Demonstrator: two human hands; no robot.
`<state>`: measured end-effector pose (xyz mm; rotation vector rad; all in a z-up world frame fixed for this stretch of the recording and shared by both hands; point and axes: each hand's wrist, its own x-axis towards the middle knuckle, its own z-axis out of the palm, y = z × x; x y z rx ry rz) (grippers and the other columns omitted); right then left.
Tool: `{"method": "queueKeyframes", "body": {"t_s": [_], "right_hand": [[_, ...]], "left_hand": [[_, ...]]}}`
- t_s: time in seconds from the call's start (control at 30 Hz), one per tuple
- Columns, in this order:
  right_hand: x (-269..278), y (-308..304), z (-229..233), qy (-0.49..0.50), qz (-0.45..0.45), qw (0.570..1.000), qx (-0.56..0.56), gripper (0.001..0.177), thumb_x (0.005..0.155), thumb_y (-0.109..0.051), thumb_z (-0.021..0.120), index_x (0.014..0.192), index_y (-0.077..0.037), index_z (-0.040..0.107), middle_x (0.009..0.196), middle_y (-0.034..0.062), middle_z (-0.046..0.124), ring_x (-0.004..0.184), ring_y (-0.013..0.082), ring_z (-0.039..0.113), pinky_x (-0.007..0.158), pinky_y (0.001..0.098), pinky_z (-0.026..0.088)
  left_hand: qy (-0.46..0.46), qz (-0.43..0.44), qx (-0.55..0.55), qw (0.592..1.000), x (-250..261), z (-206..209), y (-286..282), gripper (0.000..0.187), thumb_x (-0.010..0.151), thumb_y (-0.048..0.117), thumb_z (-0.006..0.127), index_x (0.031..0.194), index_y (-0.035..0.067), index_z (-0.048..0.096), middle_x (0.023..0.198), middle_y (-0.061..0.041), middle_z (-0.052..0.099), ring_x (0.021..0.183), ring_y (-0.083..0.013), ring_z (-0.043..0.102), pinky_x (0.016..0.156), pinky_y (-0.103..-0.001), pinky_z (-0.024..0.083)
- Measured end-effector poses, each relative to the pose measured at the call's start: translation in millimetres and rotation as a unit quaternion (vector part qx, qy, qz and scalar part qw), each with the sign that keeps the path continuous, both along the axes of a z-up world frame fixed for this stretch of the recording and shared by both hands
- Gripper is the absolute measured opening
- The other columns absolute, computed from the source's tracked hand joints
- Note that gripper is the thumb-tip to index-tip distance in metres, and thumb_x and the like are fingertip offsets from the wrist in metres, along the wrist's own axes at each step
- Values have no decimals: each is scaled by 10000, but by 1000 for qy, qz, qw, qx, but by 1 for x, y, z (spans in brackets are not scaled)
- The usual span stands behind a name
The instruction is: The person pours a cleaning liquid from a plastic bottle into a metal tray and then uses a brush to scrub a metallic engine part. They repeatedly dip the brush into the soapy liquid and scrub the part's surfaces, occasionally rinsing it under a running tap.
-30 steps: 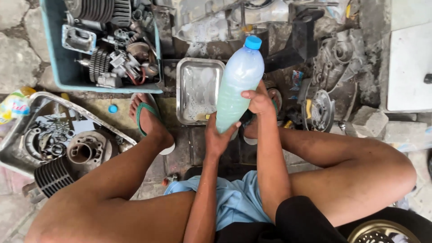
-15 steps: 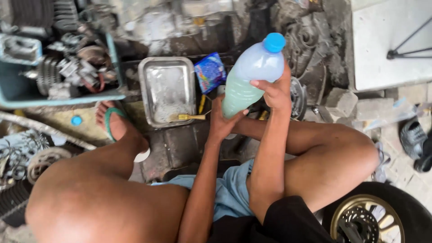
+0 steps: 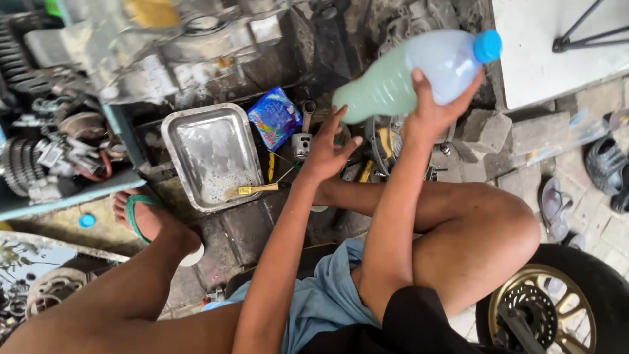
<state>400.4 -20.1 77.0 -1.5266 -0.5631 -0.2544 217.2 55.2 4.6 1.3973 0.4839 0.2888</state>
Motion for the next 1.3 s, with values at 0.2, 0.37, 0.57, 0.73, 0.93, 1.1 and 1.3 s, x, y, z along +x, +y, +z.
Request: {"method": "queueKeyframes", "body": {"t_s": [0.2, 0.37, 0.57, 0.73, 0.93, 1.1, 1.3], "right_hand": [[12, 43, -7, -80, -60, 989, -111, 873, 807, -54, 903, 1475, -289, 393, 1436, 89, 507, 1321, 380, 541, 1111, 558, 489], [24, 61, -45, -58, -25, 990, -128, 880, 839, -55, 904, 1497, -267, 359, 1423, 85, 503, 1335, 357, 553, 1153, 550, 491], [25, 81, -61, -6, 30, 984, -176, 763, 809, -55, 895, 1414, -131, 437, 1274, 106, 619, 1141, 257, 638, 1028, 385, 517], [22, 80, -45, -7, 84, 982, -172, 700, 813, -46, 910, 1361, -93, 477, 1213, 108, 658, 1073, 260, 672, 974, 373, 534], [18, 70, -38, 73, 114, 972, -192, 780, 851, -58, 884, 1446, -158, 391, 1364, 159, 580, 1240, 347, 617, 1012, 441, 538], [-9, 61, -41, 28, 34, 992, -121, 665, 940, -102, 795, 1448, -206, 378, 1338, 165, 557, 1207, 314, 592, 1004, 433, 555], [-128, 91, -50, -37, -128, 990, 55, 289, 927, 60, 688, 1171, -71, 606, 998, 61, 564, 931, 181, 563, 914, 319, 467]], "left_hand": [[-31, -22, -3, 999, 45, 16, 11, 731, 983, 127, 631, 1607, 168, 254, 1647, -195, 371, 1468, -342, 477, 1041, -409, 584], [-35, -18, -68, 997, 68, 5, 23, 713, 1003, 3, 479, 1634, 180, 198, 1660, -186, 375, 1534, -332, 405, 1020, -338, 518], [-39, -40, -130, 990, 34, -27, 23, 540, 1015, 83, 579, 1529, 82, 411, 1512, -147, 544, 1417, -256, 547, 1107, -323, 489], [59, -66, -87, 992, -45, -17, 51, 454, 1008, 275, 604, 1401, 54, 544, 1367, -131, 668, 1243, -213, 662, 973, -330, 527], [-23, 111, -228, 967, -130, -138, 66, 593, 770, -70, 541, 1351, 44, 560, 1285, -130, 683, 1011, -171, 688, 720, -260, 525], [69, 366, -113, 921, -193, -161, 74, 208, 931, -15, 613, 1135, -14, 655, 1028, -123, 663, 857, -204, 611, 780, -308, 528], [438, 472, 211, 735, -251, -202, 45, 416, 883, 132, 764, 1267, 139, 605, 1089, -81, 663, 1047, -333, 608, 891, -488, 525]]}}
